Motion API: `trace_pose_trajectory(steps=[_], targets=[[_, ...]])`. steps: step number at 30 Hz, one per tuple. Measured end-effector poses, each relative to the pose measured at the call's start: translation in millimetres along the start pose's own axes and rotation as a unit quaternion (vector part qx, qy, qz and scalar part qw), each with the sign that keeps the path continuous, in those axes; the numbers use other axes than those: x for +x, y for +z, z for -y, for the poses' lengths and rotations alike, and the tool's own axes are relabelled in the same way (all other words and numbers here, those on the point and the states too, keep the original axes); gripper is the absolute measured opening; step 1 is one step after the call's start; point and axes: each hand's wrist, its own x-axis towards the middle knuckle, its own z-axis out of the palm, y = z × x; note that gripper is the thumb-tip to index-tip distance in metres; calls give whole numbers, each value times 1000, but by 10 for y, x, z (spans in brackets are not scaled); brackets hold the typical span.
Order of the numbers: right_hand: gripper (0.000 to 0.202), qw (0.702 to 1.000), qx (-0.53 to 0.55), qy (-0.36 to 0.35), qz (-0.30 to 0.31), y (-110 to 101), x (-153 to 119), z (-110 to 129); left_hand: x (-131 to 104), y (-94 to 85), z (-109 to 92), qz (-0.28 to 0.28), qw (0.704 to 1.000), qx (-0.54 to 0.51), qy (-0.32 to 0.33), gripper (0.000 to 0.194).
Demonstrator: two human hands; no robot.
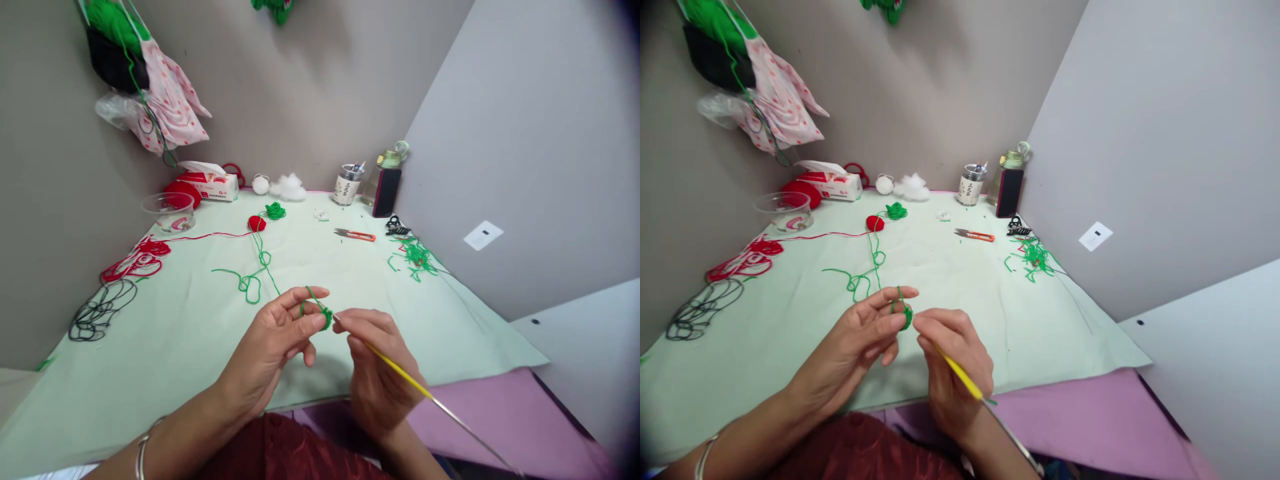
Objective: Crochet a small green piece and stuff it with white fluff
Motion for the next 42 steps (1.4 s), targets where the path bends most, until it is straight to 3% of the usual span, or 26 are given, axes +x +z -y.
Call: trace_pose_trajectory(steps=[3, 5, 7, 10, 13, 17, 21, 24, 31, 36, 42], targets=[[28, 996, 65, 54, 2, -4, 36, -23, 4, 10, 2, -1, 1000, -19, -4, 36], [27, 997, 40, 54, 34, -11, 26, -58, 9, 16, 36, -21, 1000, -1, 20, 45], [30, 996, -57, -2, 64, -7, -21, -108, 10, 27, 76, -37, 999, 1, 31, 53], [37, 983, -147, -98, 51, 10, -91, -173, 11, 36, 93, -26, 998, -57, -26, 50], [33, 998, -65, -13, 14, 4, -54, -177, 21, 16, 40, -14, 992, -104, -72, 39], [21, 979, 136, 150, -30, -16, 98, -105, 24, -1, -16, -17, 996, -79, -26, 30], [18, 977, 146, 154, 13, 9, 141, -54, 11, 27, 11, -14, 1000, 0, 27, 34], [19, 977, 138, 159, 14, 19, 119, -75, 4, 19, 18, -9, 1000, 17, 16, 40], [22, 933, 253, 256, 29, -35, 134, -167, -15, -69, 13, -5, 998, 59, 1, 34], [22, 956, 208, 203, 42, -81, 97, -98, -18, -52, 21, -10, 997, 66, 28, 29], [27, 996, 32, 24, 86, -93, 19, -35, -16, -44, 35, -31, 995, 81, 58, 30]])
